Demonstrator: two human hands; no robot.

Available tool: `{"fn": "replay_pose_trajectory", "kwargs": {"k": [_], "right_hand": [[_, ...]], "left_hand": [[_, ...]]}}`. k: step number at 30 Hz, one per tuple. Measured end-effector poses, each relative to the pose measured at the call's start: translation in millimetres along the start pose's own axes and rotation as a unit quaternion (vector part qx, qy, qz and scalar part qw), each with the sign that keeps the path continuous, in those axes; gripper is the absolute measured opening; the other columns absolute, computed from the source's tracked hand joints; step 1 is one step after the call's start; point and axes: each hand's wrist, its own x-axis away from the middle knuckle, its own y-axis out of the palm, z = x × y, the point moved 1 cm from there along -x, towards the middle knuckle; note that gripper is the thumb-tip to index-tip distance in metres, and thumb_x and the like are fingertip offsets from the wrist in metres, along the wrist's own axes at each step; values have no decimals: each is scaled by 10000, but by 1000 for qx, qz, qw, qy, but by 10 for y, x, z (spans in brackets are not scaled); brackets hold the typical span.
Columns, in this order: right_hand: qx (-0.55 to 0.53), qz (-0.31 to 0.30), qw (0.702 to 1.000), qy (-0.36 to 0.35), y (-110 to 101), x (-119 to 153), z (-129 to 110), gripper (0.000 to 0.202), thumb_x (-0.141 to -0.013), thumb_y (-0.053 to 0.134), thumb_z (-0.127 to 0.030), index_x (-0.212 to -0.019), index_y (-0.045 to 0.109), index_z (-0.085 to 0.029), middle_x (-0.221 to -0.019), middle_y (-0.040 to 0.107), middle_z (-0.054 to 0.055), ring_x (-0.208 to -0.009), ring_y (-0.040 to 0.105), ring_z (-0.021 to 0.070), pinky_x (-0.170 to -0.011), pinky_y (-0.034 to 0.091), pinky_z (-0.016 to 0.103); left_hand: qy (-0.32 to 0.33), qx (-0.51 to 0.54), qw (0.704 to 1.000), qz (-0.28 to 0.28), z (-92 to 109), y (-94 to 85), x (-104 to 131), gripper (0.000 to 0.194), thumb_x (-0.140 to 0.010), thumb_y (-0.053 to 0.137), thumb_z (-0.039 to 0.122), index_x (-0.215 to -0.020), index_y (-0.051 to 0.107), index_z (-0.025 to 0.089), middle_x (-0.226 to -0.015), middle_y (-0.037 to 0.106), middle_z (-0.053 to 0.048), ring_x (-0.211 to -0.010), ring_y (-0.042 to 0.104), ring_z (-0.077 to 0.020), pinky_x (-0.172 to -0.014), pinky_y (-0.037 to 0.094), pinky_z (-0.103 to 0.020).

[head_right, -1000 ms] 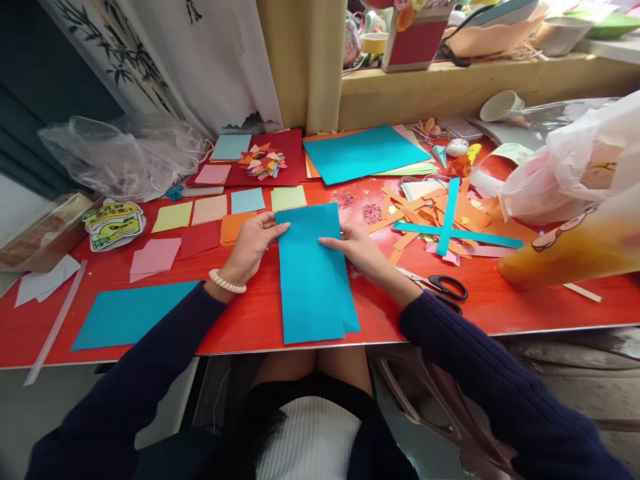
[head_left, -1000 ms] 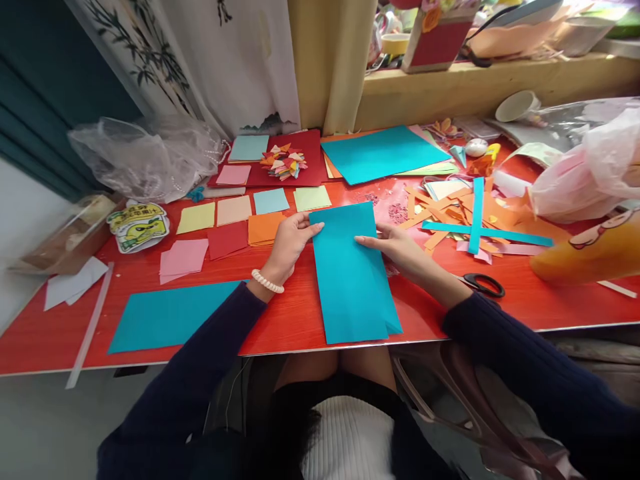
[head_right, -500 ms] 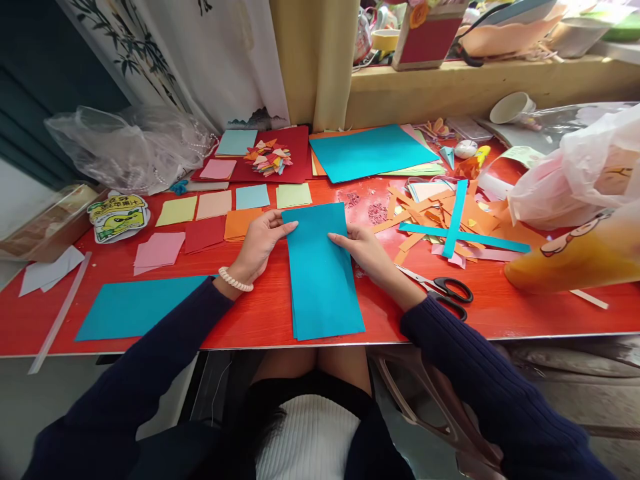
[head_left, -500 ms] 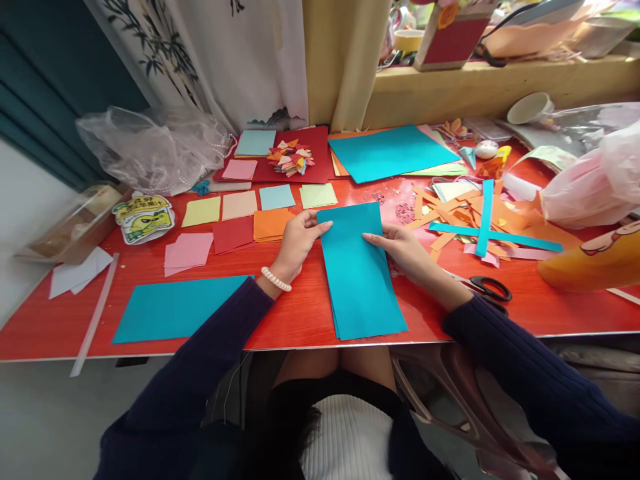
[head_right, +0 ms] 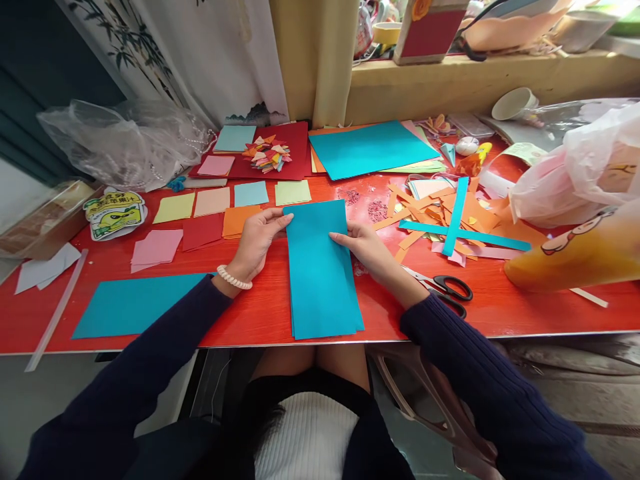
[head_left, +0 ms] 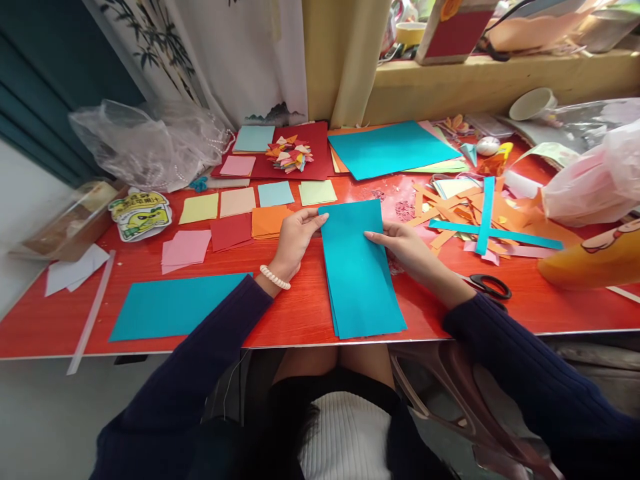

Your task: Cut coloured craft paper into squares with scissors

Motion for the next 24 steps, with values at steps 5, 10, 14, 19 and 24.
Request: {"fn": "replay_pose_trajectory", "kwargs": {"k": [5, 10, 14, 19, 24], "right_hand": [[-1, -10, 1000, -8, -7, -3, 2, 296, -760, 718, -355, -1034, 700, -242, -1079, 710, 39, -918, 686, 215, -889, 550, 391], [-9, -8, 1000, -2, -8, 5, -3, 275, -768, 715, -341, -1025, 703, -242, -1051, 720, 32, -901, 692, 206, -891, 552, 382], [-4, -8, 1000, 2, -7, 7, -2, 299, -786, 696, -371, -1058, 691, -248, -1032, 725, 29, -918, 690, 215, -879, 558, 387], [1, -3, 1000, 8, -3, 13, 1, 309, -794, 680, -408, -1066, 686, -260, -1033, 723, 39, -914, 689, 228, -824, 575, 389], [5, 1, 1000, 12, -1, 15, -12, 293, -787, 689, -394, -1037, 695, -242, -1050, 719, 41, -910, 688, 223, -813, 577, 375]], "left_hand": [[4, -3, 1000, 11, 1, -2, 5, 180, -748, 710, 287, -811, 654, 128, -793, 673, -30, -724, 632, -133, -718, 533, -288], [-4, 2, 1000, 10, 0, -5, 2, 192, -746, 712, 310, -795, 653, 134, -781, 667, -24, -715, 626, -125, -700, 538, -273], [-5, 3, 1000, 11, 7, 0, 3, 189, -741, 715, 312, -772, 642, 140, -768, 654, -16, -710, 615, -121, -692, 534, -267], [-3, -4, 1000, 16, 13, 5, 7, 185, -739, 716, 317, -749, 628, 154, -750, 641, -8, -711, 607, -128, -695, 529, -276], [-6, -8, 1000, 23, 12, 4, 4, 195, -731, 725, 312, -761, 625, 147, -756, 642, -14, -708, 608, -131, -692, 526, -285]]}}
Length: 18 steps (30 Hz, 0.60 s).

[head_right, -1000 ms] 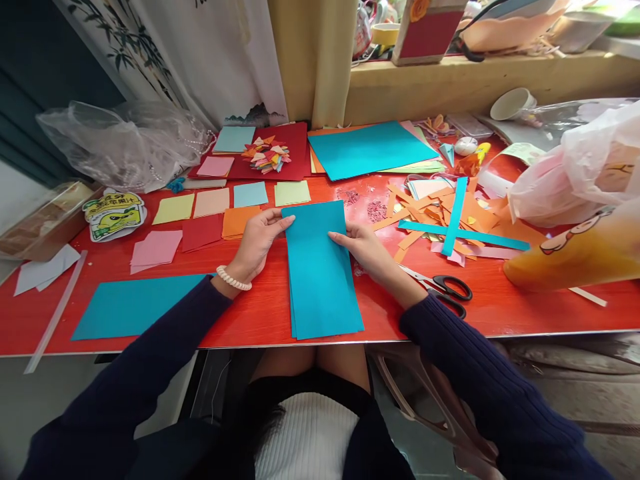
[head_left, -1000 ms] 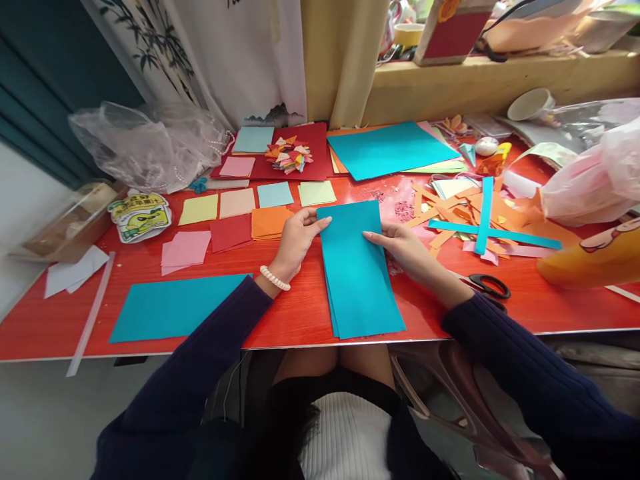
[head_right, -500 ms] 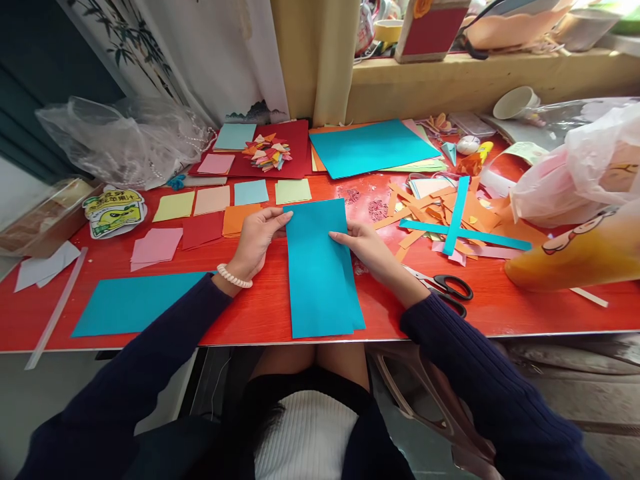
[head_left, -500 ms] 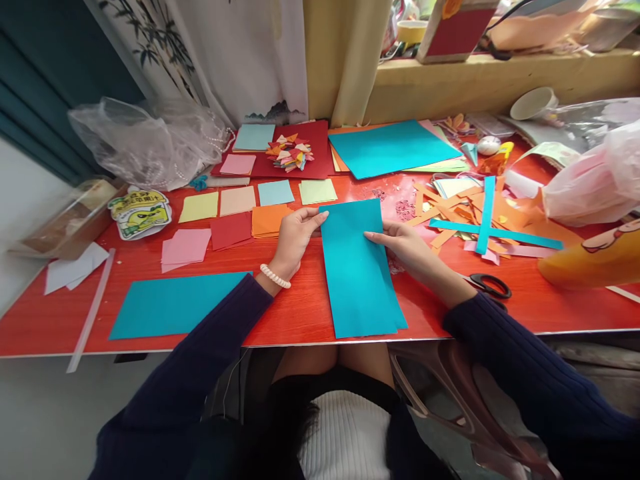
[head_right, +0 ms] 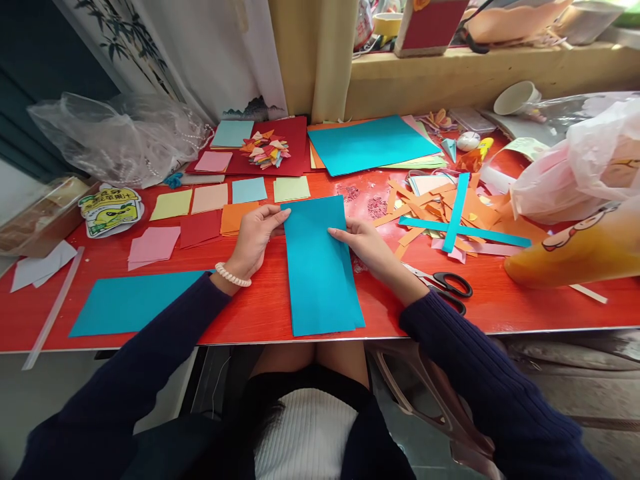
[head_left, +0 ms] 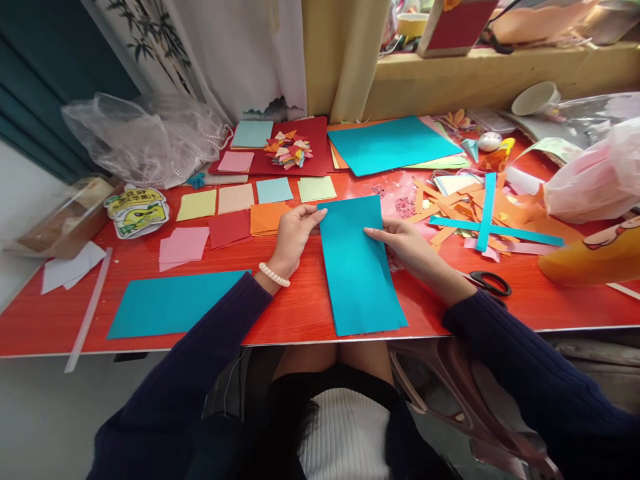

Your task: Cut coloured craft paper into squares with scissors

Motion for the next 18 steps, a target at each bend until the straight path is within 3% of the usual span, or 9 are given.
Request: {"fn": "replay_pose_trajectory", "kwargs": {"k": [9, 12, 16, 18], "right_hand": [[-4, 10, 1000, -16, -8, -13, 5, 311, -784, 692, -378, -1065, 686, -243, -1023, 723, 41, -862, 690, 213, -787, 578, 373], [-6, 33, 997, -63, -49, -28, -10, 317, -787, 685, -378, -1065, 679, -227, -1083, 706, 45, -931, 676, 222, -810, 568, 371], [-10, 75, 990, -117, -117, -30, -71, 305, -801, 661, -386, -1054, 674, -215, -1142, 682, 53, -997, 654, 238, -816, 560, 378], [-12, 101, 986, -134, -141, -21, -108, 286, -801, 658, -373, -1038, 676, -213, -1137, 683, 56, -991, 655, 241, -800, 562, 375]], "left_hand": [[-13, 4, 1000, -17, 14, 2, -6, 193, -756, 711, 313, -792, 635, 140, -780, 660, -32, -722, 621, -138, -708, 526, -288], [-62, -5, 993, -99, 39, 34, 15, 258, -787, 684, 361, -920, 649, 143, -901, 693, -75, -805, 649, -173, -728, 531, -307], [-148, -28, 955, -254, 64, 96, 80, 391, -719, 755, 333, -1052, 646, 159, -1047, 696, -116, -907, 668, -229, -755, 548, -352], [-178, -45, 941, -286, 60, 114, 103, 389, -697, 774, 310, -1035, 660, 156, -1050, 699, -122, -906, 676, -240, -750, 553, -367]]}}
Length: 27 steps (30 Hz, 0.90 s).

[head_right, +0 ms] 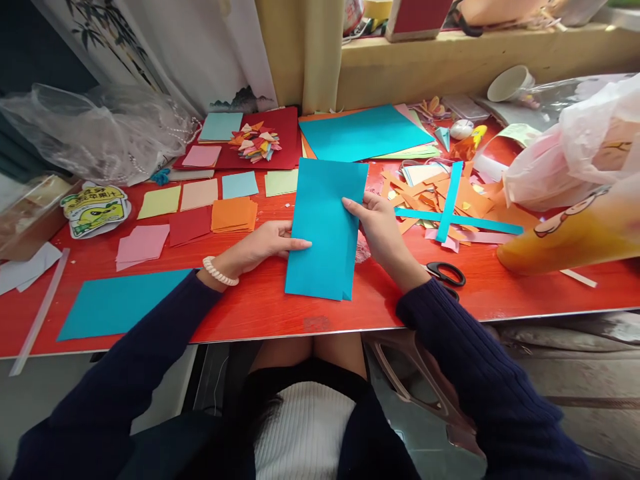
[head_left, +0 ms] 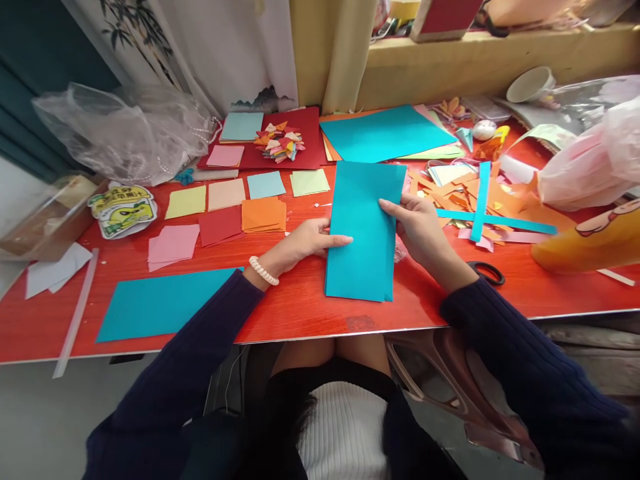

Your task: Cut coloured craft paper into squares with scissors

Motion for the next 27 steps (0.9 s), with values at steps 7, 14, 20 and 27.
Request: {"fn": "replay_pose_trajectory", "kwargs": {"k": [7, 14, 20, 27], "right_hand": [[16, 4, 999, 30, 5, 14, -69, 335, -796, 650, -462, -1043, 664, -235, -1056, 701, 43, -898, 677, 211, -716, 569, 324], [9, -95, 987, 129, 70, 71, -27, 359, -688, 778, -370, -991, 702, -194, -984, 718, 71, -871, 686, 225, -762, 582, 365], [13, -89, 989, 119, 58, 64, -4, 314, -725, 746, -341, -993, 706, -182, -1007, 722, 75, -820, 691, 220, -767, 582, 392], [-10, -72, 996, 43, 23, 36, 7, 327, -760, 718, -346, -1059, 689, -216, -1082, 705, 56, -935, 681, 243, -834, 570, 426]], "left_hand": [[34, -8, 996, 81, -9, -18, -20, 239, -709, 758, 327, -819, 699, 124, -886, 721, -106, -798, 679, -218, -759, 551, -405], [98, 16, 986, 133, -8, -64, -24, 278, -703, 763, 353, -854, 702, 127, -854, 719, -68, -798, 663, -185, -756, 553, -343], [86, 29, 987, 131, -12, -65, -30, 277, -736, 739, 352, -882, 672, 126, -951, 713, -94, -846, 668, -200, -797, 553, -372], [37, 16, 997, 61, 17, 11, 7, 333, -711, 766, 327, -968, 687, 131, -1000, 715, -117, -880, 680, -225, -798, 556, -380]]}}
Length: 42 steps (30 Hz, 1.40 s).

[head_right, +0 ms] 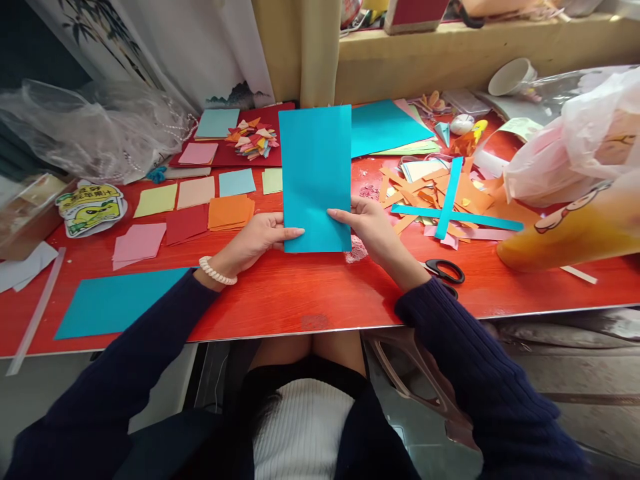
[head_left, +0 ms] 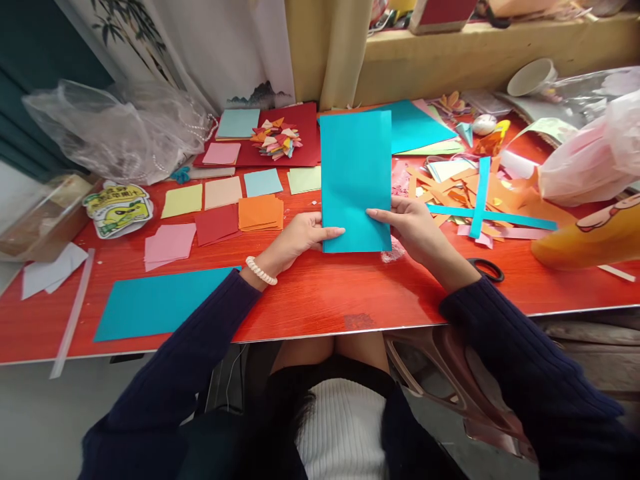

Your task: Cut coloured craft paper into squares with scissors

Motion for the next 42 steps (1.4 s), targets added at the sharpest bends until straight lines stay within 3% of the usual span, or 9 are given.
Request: {"fn": "replay_pose_trajectory", "kwargs": {"k": [16, 29, 38, 42], "right_hand": [[-6, 2, 999, -36, 11, -2, -8, 305, -767, 712, -305, -1061, 690, -228, -1105, 699, 36, -986, 667, 250, -862, 558, 426], [-2, 17, 999, -41, 6, -7, -11, 247, -753, 724, -282, -992, 708, -222, -1050, 719, 19, -943, 683, 235, -876, 561, 417], [12, 21, 999, -39, 1, -3, -14, 270, -757, 722, -304, -1012, 702, -220, -1069, 713, 27, -952, 679, 235, -873, 558, 417], [8, 17, 999, -40, -3, -5, -7, 248, -754, 727, -290, -991, 711, -219, -1040, 720, 27, -919, 687, 226, -855, 563, 412]], "left_hand": [[22, -31, 999, 21, -27, 12, 0, 280, -733, 737, 382, -856, 714, 131, -861, 729, -88, -815, 678, -195, -760, 545, -336], [24, -30, 999, 1, -6, 25, 26, 319, -745, 723, 371, -921, 691, 106, -915, 729, -82, -834, 671, -168, -778, 535, -304], [21, -39, 999, 6, 27, 44, 29, 327, -759, 710, 378, -949, 669, 115, -972, 714, -81, -902, 662, -186, -846, 533, -345], [63, -66, 994, 68, 40, 13, 13, 243, -822, 639, 357, -911, 639, 130, -926, 692, -55, -844, 649, -154, -738, 544, -273]]}}
